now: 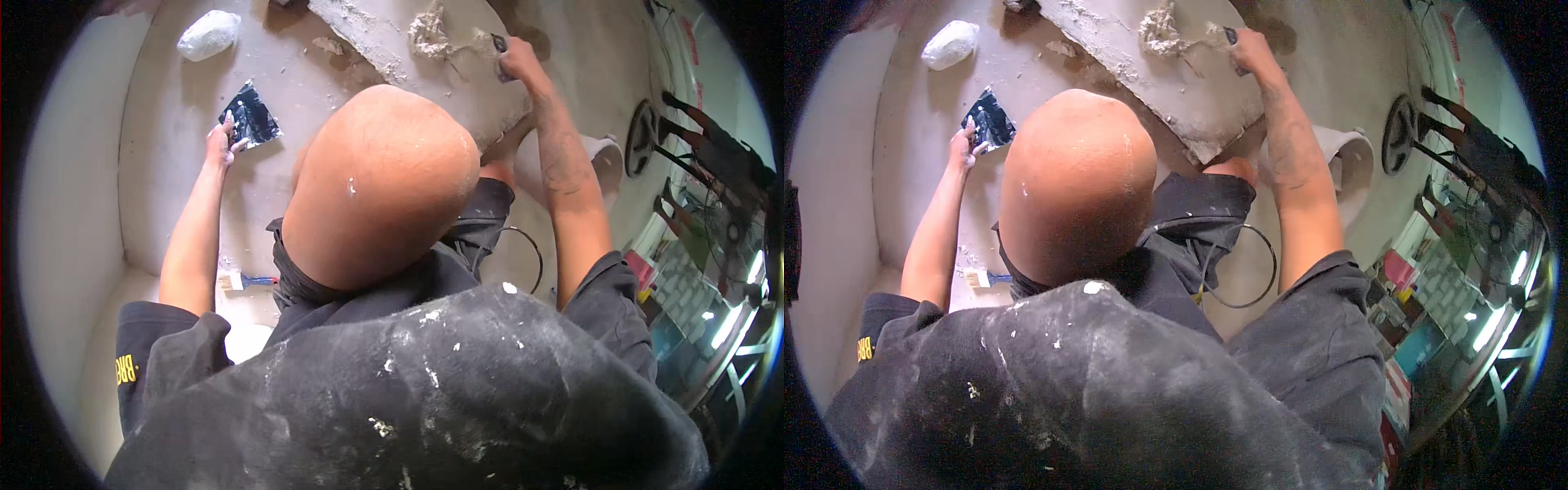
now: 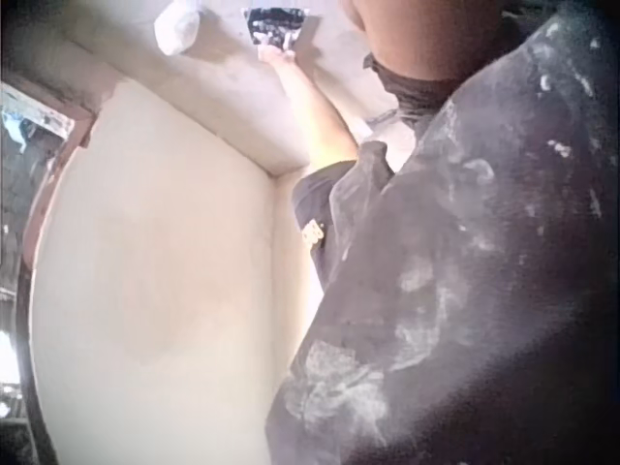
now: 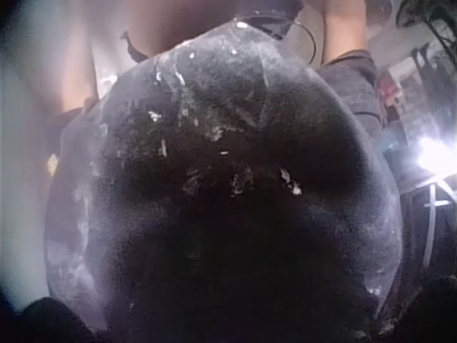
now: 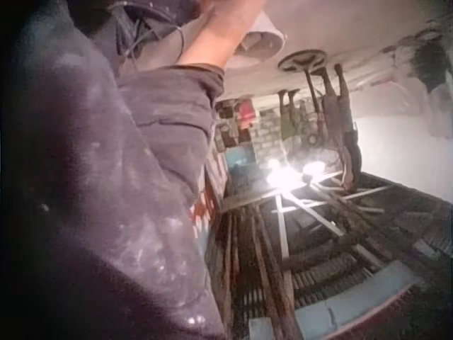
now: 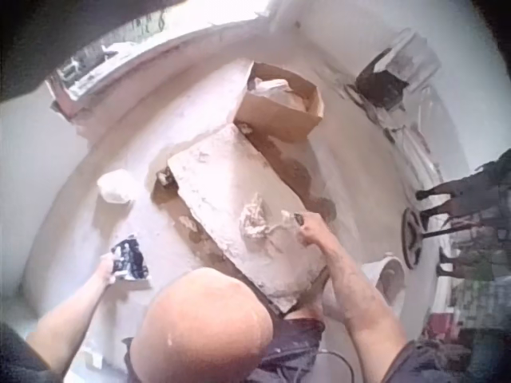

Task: The recorder uses two spatulas to mix and apply plaster or joint compound to a surface.

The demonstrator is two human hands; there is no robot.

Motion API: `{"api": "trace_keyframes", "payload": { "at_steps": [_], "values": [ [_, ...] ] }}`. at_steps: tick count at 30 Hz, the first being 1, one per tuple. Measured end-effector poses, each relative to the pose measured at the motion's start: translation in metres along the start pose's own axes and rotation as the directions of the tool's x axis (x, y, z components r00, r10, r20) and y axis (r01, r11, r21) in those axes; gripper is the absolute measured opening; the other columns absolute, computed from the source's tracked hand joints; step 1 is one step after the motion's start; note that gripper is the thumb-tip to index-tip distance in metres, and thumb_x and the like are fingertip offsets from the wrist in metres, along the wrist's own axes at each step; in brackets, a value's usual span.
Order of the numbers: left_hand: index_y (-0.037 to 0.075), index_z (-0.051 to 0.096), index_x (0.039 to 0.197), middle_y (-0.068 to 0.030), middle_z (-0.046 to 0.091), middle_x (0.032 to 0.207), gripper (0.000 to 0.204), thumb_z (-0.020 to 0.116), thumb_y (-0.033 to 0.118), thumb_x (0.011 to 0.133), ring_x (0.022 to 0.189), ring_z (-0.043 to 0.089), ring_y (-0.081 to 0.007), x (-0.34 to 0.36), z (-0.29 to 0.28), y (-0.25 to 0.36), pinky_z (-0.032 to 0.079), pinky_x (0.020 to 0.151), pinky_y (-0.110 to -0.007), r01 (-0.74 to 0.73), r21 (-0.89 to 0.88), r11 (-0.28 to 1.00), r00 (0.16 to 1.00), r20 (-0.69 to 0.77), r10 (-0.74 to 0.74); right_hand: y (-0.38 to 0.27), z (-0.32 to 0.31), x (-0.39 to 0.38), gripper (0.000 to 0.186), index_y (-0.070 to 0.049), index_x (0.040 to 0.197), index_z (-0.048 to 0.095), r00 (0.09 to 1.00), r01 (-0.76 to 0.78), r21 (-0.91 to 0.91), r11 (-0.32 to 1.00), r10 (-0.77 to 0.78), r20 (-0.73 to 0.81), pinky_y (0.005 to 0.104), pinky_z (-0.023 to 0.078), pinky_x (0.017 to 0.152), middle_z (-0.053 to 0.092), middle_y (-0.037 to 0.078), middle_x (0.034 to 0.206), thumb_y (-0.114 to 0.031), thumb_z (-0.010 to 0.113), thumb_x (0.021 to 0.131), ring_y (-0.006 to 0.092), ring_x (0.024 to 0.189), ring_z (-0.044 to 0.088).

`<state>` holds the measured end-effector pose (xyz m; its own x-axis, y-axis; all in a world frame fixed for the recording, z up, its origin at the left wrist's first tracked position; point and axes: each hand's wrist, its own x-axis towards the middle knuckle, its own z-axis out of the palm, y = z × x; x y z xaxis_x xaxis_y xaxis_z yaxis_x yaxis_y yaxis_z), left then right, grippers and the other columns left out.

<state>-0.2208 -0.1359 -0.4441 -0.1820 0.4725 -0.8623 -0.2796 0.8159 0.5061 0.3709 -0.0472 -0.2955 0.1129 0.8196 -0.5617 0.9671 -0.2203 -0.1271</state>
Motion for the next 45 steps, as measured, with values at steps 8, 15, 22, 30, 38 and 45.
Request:
{"api": "trace_keyframes", "payload": {
  "at_steps": [8, 15, 22, 30, 38, 45],
  "values": [
    [0.008, 0.055, 0.089, 0.0007, 0.047, 0.074, 0.016, 0.060, 0.022, 0.083, 0.070, 0.049, -0.0146, -0.008, 0.000, 0.001, 0.048, 0.077, -0.050, -0.007, -0.039, 0.999, 0.999, -0.034, 0.006, -0.057, 0.052, -0.027, 0.028, 0.009, 0.069, 0.060, 0.984, 0.014, 0.111, 0.994, 0.006, -0.177, 0.0427, 0.047, 0.070, 0.057, 0.031, 0.075, -0.018, 0.054, 0.063, 0.0439, 0.076, 0.059],
    [0.011, 0.053, 0.086, 0.0022, 0.049, 0.078, 0.018, 0.060, 0.028, 0.084, 0.076, 0.050, -0.0125, -0.016, 0.002, 0.004, 0.047, 0.078, -0.049, -0.035, 0.018, 0.999, 0.999, 0.025, 0.034, -0.125, 0.067, 0.016, 0.022, 0.011, 0.082, 0.057, 0.790, -0.023, 0.926, 0.376, 0.575, -0.214, 0.0357, 0.045, 0.053, 0.059, 0.014, 0.076, -0.007, 0.050, 0.070, 0.0188, 0.063, 0.054],
    [0.010, 0.056, 0.090, 0.0035, 0.051, 0.078, 0.019, 0.059, 0.028, 0.084, 0.077, 0.051, -0.0116, -0.015, 0.002, 0.005, 0.046, 0.079, -0.050, -0.002, 0.007, 1.000, 1.000, -0.006, 0.002, -0.110, 0.021, 0.051, 0.026, 0.015, 0.092, 0.053, 0.864, -0.018, 0.951, 0.309, 0.483, -0.141, 0.0431, 0.053, 0.059, 0.060, 0.019, 0.088, -0.001, 0.047, 0.072, 0.0279, 0.075, 0.062],
    [0.006, 0.057, 0.088, -0.0010, 0.054, 0.084, 0.021, 0.062, 0.025, 0.082, 0.080, 0.053, -0.0140, -0.027, 0.010, 0.012, 0.052, 0.072, -0.048, -0.034, -0.011, 0.999, 0.999, -0.010, 0.034, -0.127, -0.008, 0.042, 0.021, -0.005, 0.088, 0.063, 0.828, 0.149, -0.252, 0.956, -0.260, -0.497, 0.0400, 0.048, 0.076, 0.061, 0.015, 0.094, -0.017, 0.053, 0.073, 0.0315, 0.088, 0.061],
    [0.006, 0.056, 0.092, -0.0001, 0.050, 0.080, 0.021, 0.063, 0.022, 0.081, 0.078, 0.052, -0.0153, -0.020, 0.009, 0.011, 0.052, 0.071, -0.048, 0.005, 0.012, 1.000, 0.998, -0.060, -0.005, -0.107, 0.015, 0.023, 0.015, -0.006, 0.082, 0.062, 0.718, 0.455, -0.527, 0.718, -0.646, -0.261, 0.0414, 0.050, 0.070, 0.061, 0.011, 0.086, -0.005, 0.048, 0.076, 0.0294, 0.082, 0.061],
    [0.010, 0.056, 0.085, 0.0038, 0.044, 0.072, 0.011, 0.060, 0.019, 0.080, 0.070, 0.046, -0.0106, -0.021, 0.009, 0.009, 0.052, 0.072, -0.049, -0.036, -0.004, 0.999, 0.999, -0.021, 0.036, -0.095, -0.024, 0.074, 0.019, -0.003, 0.081, 0.062, 0.702, 0.532, -0.348, 0.772, -0.632, -0.329, 0.0417, 0.049, 0.071, 0.060, 0.019, 0.086, 0.001, 0.048, 0.069, 0.0362, 0.084, 0.058]
  ]
}}
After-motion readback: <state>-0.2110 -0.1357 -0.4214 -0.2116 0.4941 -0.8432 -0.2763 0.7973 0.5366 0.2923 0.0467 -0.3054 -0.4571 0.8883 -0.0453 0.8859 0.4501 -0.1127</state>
